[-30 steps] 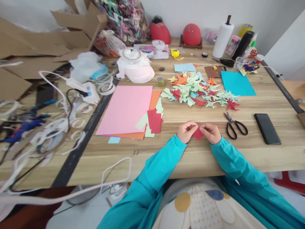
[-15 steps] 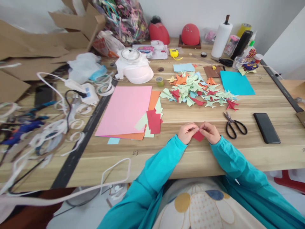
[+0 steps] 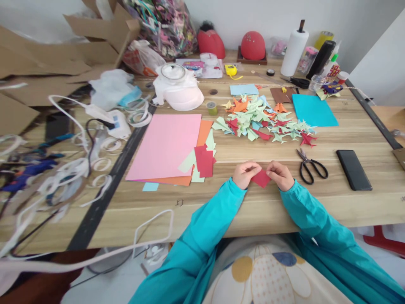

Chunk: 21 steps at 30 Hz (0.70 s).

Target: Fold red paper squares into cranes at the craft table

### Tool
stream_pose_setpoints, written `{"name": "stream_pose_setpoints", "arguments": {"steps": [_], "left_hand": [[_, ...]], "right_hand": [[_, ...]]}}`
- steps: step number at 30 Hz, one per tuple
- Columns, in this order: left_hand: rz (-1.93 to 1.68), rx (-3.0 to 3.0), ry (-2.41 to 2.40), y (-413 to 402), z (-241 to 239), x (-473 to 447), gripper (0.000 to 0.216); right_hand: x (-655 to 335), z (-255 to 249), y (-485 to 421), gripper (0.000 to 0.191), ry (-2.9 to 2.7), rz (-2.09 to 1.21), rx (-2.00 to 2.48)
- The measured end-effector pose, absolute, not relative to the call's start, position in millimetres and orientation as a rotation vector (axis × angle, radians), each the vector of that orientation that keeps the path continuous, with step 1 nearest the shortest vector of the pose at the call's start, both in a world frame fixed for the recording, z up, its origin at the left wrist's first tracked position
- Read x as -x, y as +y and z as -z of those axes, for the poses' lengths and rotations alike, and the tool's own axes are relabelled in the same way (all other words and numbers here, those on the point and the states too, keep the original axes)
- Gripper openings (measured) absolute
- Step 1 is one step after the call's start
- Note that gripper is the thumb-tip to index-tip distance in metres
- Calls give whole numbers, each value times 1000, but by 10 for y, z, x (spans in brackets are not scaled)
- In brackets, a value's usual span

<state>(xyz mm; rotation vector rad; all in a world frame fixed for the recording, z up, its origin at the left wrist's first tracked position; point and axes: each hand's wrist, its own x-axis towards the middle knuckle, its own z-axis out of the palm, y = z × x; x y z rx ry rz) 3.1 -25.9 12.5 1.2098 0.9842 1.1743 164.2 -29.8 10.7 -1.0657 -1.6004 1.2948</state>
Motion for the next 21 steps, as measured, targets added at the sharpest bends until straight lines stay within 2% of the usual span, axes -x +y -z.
{"name": "stream_pose_setpoints", "arguments": {"steps": [21], "left_hand": [[-1317,-1049,1165,-206,-75,41,19]], "right_hand": [[-1681,-203,-289,29,-1400,-1335,1080]]}}
